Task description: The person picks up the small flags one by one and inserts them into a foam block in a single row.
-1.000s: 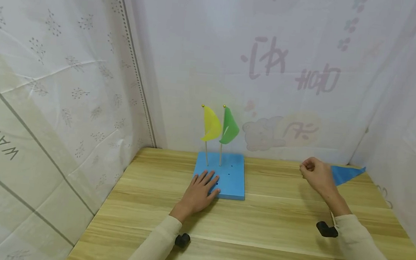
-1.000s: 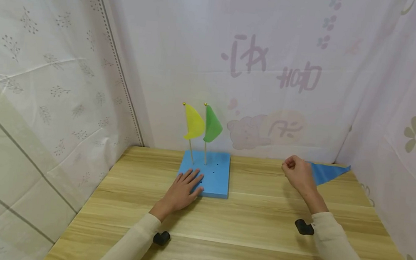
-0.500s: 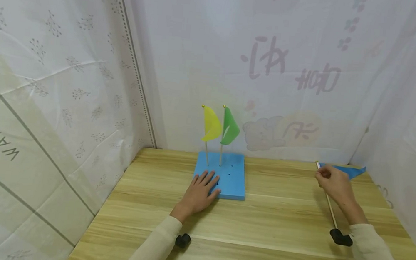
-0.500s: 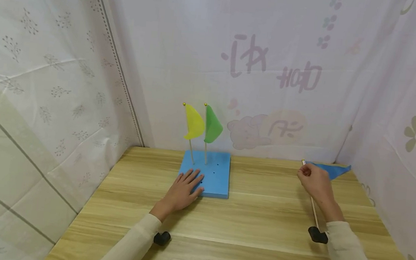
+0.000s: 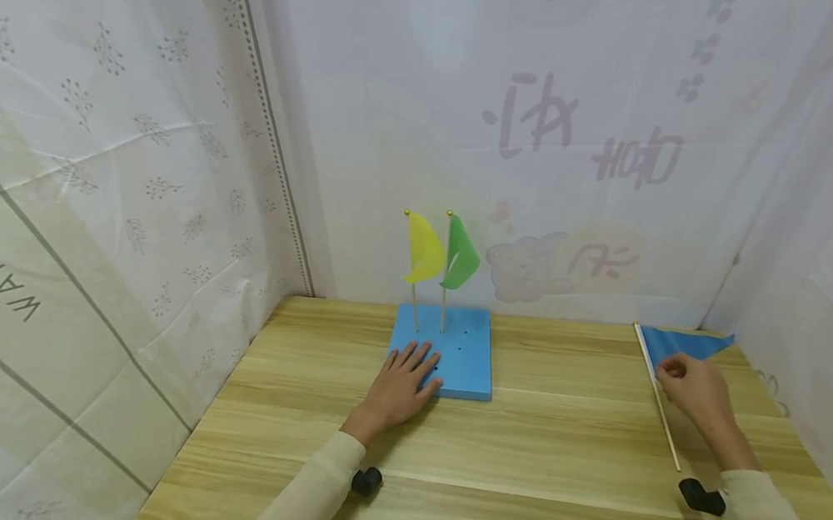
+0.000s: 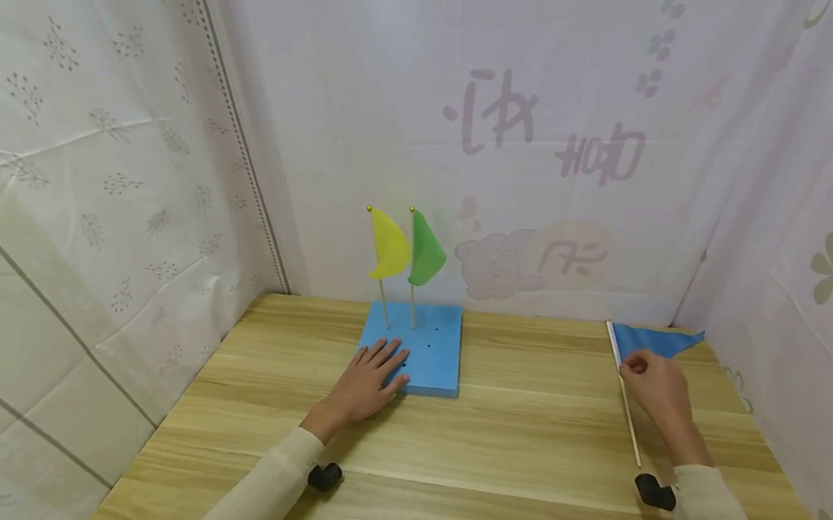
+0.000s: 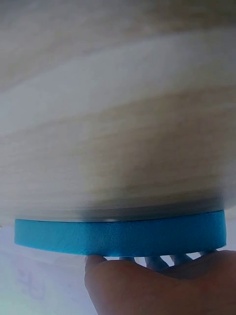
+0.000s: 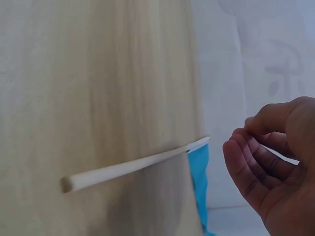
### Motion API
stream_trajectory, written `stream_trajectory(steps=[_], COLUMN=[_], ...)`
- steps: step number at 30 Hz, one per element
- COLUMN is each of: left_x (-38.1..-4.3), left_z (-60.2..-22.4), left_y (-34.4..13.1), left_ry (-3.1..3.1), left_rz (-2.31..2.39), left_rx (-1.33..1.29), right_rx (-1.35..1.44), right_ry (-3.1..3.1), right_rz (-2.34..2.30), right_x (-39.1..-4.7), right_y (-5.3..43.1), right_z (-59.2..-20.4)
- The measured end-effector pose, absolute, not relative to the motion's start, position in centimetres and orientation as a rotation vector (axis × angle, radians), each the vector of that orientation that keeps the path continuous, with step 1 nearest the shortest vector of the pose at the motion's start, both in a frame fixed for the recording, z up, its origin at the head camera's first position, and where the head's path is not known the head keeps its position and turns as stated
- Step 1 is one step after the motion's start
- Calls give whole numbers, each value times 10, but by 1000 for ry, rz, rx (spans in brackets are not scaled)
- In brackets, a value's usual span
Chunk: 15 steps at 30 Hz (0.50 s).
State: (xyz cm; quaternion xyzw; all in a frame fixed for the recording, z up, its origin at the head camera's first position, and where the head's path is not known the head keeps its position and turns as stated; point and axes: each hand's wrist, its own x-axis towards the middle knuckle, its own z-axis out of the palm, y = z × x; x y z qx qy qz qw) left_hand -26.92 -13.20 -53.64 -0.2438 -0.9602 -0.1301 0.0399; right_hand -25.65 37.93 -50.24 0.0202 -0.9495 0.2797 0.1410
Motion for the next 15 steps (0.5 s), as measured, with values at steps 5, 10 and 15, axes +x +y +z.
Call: stream_trajectory(steps=[5,10,15], left_x=[-269,-270,-270], left_z=[-536,-538,-537], left_y=[-132,-131,-131], left_ry=[-2948,-2939,-2941], left_rz=[-396,-384,-369], left_rx=[-742,-740,-736], right_rx=[43,-19,-74], right_ry=[-2758,-2815,-2950], right_rz=[812,801,799], right_x=[-252,-250,-249], right_y=[386,389,391], right_z=[-513,-520,-524])
